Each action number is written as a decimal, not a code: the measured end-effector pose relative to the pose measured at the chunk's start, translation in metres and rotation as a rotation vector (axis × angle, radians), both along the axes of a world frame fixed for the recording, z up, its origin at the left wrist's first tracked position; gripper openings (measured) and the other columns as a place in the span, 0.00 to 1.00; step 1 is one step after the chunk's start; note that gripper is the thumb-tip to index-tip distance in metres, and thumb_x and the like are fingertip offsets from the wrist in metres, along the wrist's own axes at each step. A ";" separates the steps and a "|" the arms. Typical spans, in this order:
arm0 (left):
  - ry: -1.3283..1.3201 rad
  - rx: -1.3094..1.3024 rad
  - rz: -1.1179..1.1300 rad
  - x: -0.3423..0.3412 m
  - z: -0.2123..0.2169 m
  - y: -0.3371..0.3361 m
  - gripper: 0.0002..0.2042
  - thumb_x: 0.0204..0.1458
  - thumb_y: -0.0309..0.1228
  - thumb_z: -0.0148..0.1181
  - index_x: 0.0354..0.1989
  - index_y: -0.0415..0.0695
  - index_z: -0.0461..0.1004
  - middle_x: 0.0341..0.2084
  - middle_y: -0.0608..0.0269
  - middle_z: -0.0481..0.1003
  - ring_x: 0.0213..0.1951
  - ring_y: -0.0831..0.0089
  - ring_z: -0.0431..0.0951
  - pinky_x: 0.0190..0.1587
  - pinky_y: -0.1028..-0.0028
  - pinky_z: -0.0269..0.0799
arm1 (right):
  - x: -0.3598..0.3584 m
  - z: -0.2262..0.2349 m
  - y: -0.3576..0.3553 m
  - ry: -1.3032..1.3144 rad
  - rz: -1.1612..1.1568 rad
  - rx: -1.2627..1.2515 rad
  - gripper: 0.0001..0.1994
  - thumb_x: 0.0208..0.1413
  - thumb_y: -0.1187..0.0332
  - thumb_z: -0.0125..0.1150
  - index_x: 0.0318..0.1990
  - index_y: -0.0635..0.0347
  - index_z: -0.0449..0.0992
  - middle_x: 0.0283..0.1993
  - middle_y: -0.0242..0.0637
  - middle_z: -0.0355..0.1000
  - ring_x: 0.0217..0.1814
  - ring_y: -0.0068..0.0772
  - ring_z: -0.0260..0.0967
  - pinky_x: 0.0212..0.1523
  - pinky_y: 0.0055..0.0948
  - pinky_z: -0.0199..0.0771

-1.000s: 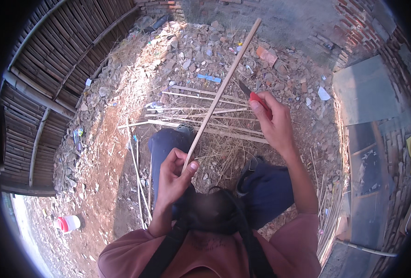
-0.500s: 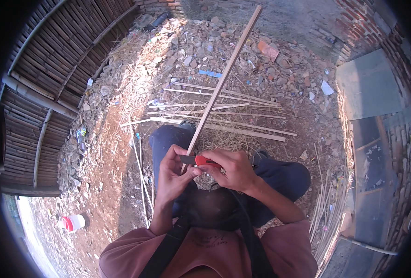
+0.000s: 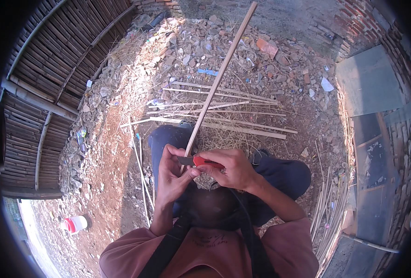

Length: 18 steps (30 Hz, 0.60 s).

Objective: The person shaves a thin wooden stick with a utility knife while sitting on the ground. They move the knife repeatedly along the length of the wood to smooth it.

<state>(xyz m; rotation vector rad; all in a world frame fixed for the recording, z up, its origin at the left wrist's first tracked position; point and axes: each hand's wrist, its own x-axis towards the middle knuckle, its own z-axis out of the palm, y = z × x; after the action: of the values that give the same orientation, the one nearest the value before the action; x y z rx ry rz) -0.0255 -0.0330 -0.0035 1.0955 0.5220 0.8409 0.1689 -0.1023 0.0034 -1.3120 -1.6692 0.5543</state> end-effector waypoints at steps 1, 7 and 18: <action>0.008 0.010 -0.001 0.000 0.000 0.000 0.25 0.55 0.23 0.77 0.50 0.45 0.61 0.40 0.66 0.76 0.38 0.86 0.75 0.40 0.82 0.71 | 0.000 0.000 0.000 0.001 0.002 0.012 0.15 0.62 0.62 0.73 0.51 0.60 0.85 0.40 0.42 0.85 0.37 0.39 0.85 0.37 0.34 0.84; -0.044 0.028 0.040 0.005 -0.005 -0.003 0.25 0.55 0.23 0.77 0.48 0.44 0.61 0.41 0.65 0.76 0.41 0.82 0.78 0.44 0.80 0.74 | 0.001 0.001 -0.001 -0.001 -0.007 -0.023 0.15 0.61 0.62 0.74 0.50 0.62 0.85 0.39 0.43 0.85 0.36 0.40 0.85 0.36 0.34 0.84; 0.004 0.023 0.141 0.007 -0.001 -0.010 0.24 0.55 0.25 0.77 0.45 0.45 0.60 0.41 0.61 0.80 0.45 0.79 0.81 0.48 0.78 0.76 | -0.004 0.006 -0.001 0.002 -0.054 0.016 0.14 0.60 0.63 0.74 0.49 0.59 0.86 0.39 0.41 0.85 0.34 0.40 0.85 0.33 0.33 0.83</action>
<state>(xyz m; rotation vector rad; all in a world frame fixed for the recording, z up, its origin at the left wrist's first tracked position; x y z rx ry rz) -0.0184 -0.0426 -0.0046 1.0907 0.5996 0.9692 0.1648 -0.1035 0.0093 -1.3407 -1.6281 0.5097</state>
